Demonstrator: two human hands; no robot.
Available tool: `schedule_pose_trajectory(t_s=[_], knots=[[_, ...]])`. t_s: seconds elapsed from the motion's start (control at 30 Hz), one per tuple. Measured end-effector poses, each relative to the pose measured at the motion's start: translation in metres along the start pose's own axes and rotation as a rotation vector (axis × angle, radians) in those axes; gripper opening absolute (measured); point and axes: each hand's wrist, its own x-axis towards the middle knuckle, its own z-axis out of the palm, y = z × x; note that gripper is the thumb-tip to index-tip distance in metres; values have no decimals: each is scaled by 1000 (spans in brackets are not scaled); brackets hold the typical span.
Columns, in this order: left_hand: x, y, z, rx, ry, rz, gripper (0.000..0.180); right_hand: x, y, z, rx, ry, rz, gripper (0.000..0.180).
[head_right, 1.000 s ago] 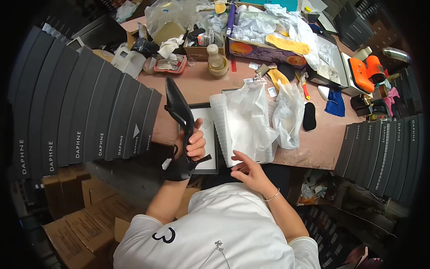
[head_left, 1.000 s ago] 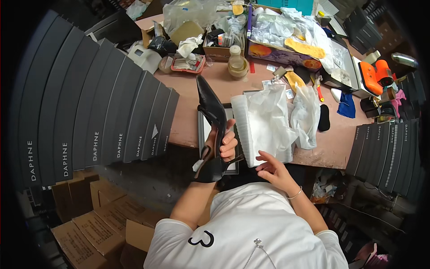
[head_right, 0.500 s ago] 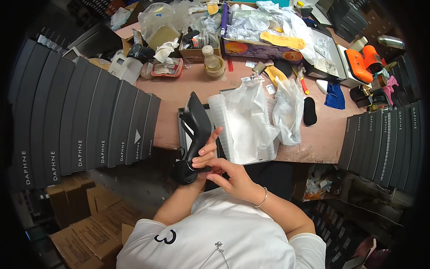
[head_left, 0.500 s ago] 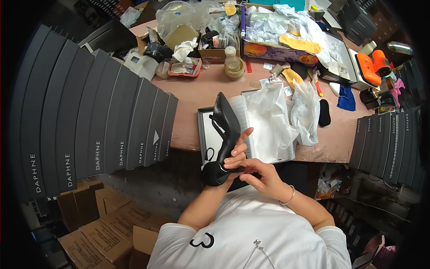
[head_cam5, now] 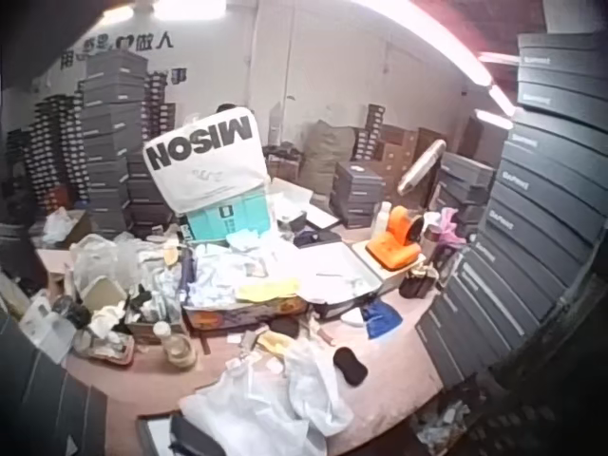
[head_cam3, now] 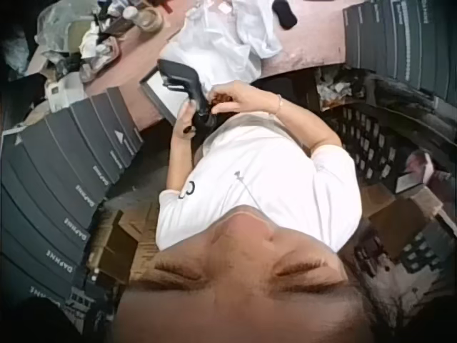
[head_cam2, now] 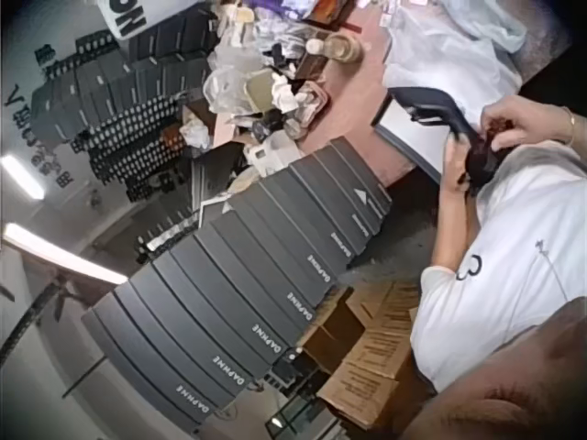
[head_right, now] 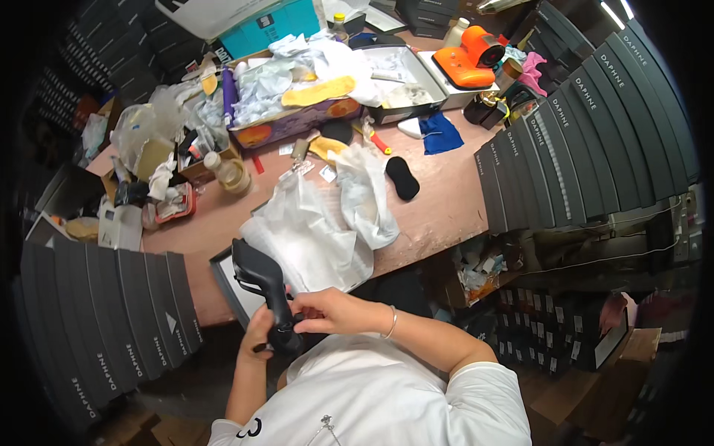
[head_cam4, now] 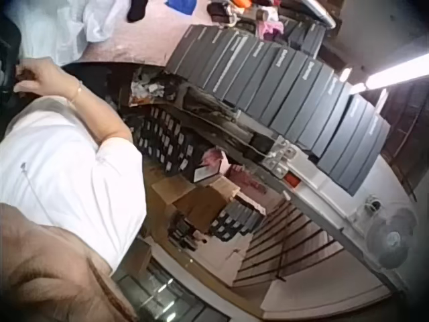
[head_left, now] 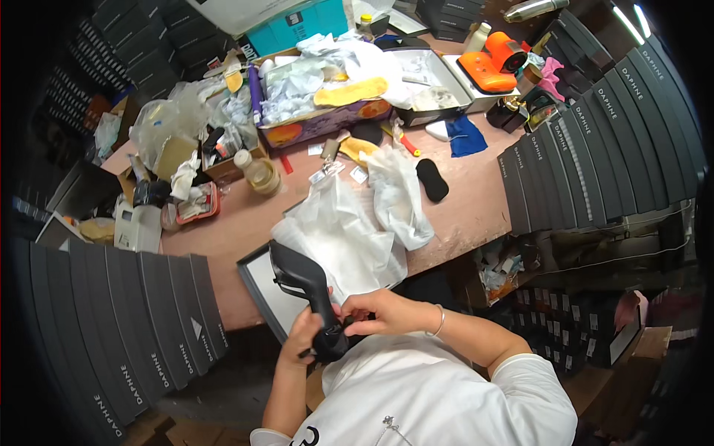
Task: Packing finished high-heeled shoes into boxes with protective paper and foam inserts.
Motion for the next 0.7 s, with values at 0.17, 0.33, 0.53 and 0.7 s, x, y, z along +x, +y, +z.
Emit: schedule_pose_trajectory(t_s=[0.17,0.33,0.53,0.7], knots=[[61,-2,38,23,294,217,49,11,82,-173,-497,842,140,37],[125,10,50,133,464,341,43,0,201,-268,-1053,811,301,50],[178,22,43,182,585,559,41,62,190,-295,-815,943,-45,47],[202,25,40,219,623,595,40,163,173,-314,-1194,580,-117,38]])
